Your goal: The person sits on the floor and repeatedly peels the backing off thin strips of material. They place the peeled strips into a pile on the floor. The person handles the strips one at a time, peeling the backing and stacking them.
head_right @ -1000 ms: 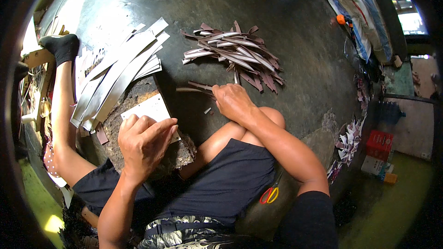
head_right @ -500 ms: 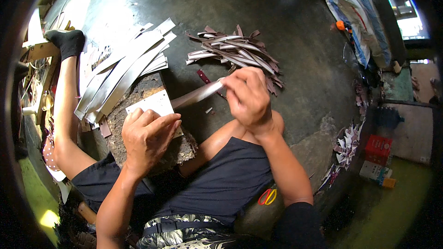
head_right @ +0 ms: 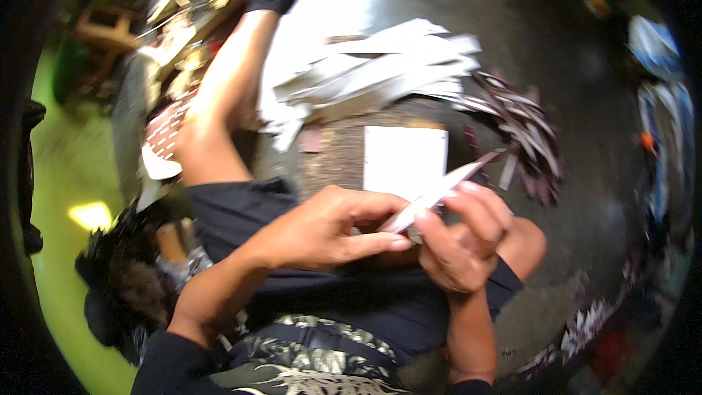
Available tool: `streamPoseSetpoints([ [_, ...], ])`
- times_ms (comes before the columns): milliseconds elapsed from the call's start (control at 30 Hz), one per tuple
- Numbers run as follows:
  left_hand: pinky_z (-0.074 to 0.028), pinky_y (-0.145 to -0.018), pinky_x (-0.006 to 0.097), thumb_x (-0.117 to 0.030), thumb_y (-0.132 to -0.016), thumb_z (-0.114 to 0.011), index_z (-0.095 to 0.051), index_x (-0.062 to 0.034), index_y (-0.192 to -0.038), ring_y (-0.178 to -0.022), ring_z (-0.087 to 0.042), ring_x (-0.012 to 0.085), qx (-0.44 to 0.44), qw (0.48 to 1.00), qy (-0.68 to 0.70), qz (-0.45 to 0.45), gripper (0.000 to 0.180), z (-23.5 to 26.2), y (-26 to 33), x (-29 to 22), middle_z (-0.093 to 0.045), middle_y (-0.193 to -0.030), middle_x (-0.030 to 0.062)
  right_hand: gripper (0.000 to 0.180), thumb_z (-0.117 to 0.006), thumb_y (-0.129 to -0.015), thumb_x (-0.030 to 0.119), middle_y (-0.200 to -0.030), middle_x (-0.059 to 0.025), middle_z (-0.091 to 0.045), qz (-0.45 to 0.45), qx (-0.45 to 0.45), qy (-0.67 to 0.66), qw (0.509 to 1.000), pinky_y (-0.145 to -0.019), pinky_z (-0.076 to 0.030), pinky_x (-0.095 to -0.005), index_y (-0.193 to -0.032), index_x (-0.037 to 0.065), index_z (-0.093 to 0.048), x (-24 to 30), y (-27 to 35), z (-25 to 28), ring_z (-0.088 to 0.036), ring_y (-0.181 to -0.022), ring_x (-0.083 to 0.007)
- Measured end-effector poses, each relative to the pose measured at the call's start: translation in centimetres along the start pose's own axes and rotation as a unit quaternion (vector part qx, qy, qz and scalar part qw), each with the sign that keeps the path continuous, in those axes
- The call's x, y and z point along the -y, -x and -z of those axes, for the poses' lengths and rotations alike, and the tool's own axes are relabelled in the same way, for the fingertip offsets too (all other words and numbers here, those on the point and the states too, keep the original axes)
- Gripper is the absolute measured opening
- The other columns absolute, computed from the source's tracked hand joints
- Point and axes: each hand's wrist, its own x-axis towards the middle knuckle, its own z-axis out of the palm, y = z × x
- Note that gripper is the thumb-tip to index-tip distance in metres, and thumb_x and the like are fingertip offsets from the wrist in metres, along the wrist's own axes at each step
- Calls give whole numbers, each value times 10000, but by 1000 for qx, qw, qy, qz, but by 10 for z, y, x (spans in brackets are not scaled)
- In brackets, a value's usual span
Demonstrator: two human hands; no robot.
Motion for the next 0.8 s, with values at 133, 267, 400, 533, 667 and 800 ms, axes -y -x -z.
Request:
streamPoseSetpoints([
  [133,-593,-804,321,-186,-1108,-765,-740,-8,-1359,-894,-722,125,-202,978,-42,24,309,39,73,0,-795,-998,71,444,-794,-960,-107,-1460,-228,-640,-47,-40,-45,997,-1105,-577,-545,-1343,105,-723,3,4,-19,-654,-1318,-437],
  [267,-569,-747,247,-211,-1149,-706,-787,-37,-1362,-883,-718,79,-486,866,-91,67,286,138,168,19,-799,-1042,22,338,-748,-973,-162,-1420,-211,-664,-142,27,-13,989,-1044,-586,-457,-1255,24,-745,-10,21,-10,-664,-1312,-394],
  [400,-562,-730,258,-214,-1141,-718,-810,-33,-1300,-854,-707,70,-599,770,-180,125,258,234,247,64,-784,-1032,-6,282,-738,-979,-168,-1374,-193,-698,-196,52,26,979,-1061,-566,-419,-1206,-5,-772,-28,34,-1,-685,-1285,-349],
  [533,-615,-828,404,-277,-1033,-825,-817,-28,-1255,-914,-806,283,-578,646,-436,242,333,285,289,126,-839,-1042,157,237,-739,-1004,-113,-1317,-169,-740,-244,71,63,965,-1079,-549,-385,-1222,-28,-775,-43,35,3,-716,-1233,-316],
  [667,-608,-949,459,-296,-930,-891,-813,-32,-1242,-1086,-795,380,-549,639,-488,230,416,310,321,172,-822,-1198,199,204,-733,-1019,-58,-1276,-154,-755,-357,109,55,926,-992,-585,-405,-1212,-19,-786,-73,36,19,-738,-1178,-310],
  [800,-547,-1098,400,-128,-956,-900,-689,25,-1423,-1256,-696,252,-559,717,-380,168,535,346,347,196,-738,-1378,144,193,-768,-1020,160,-1057,-192,-795,-389,242,105,883,-904,-592,-417,-1147,22,-814,-118,48,55,-772,-984,-374],
])
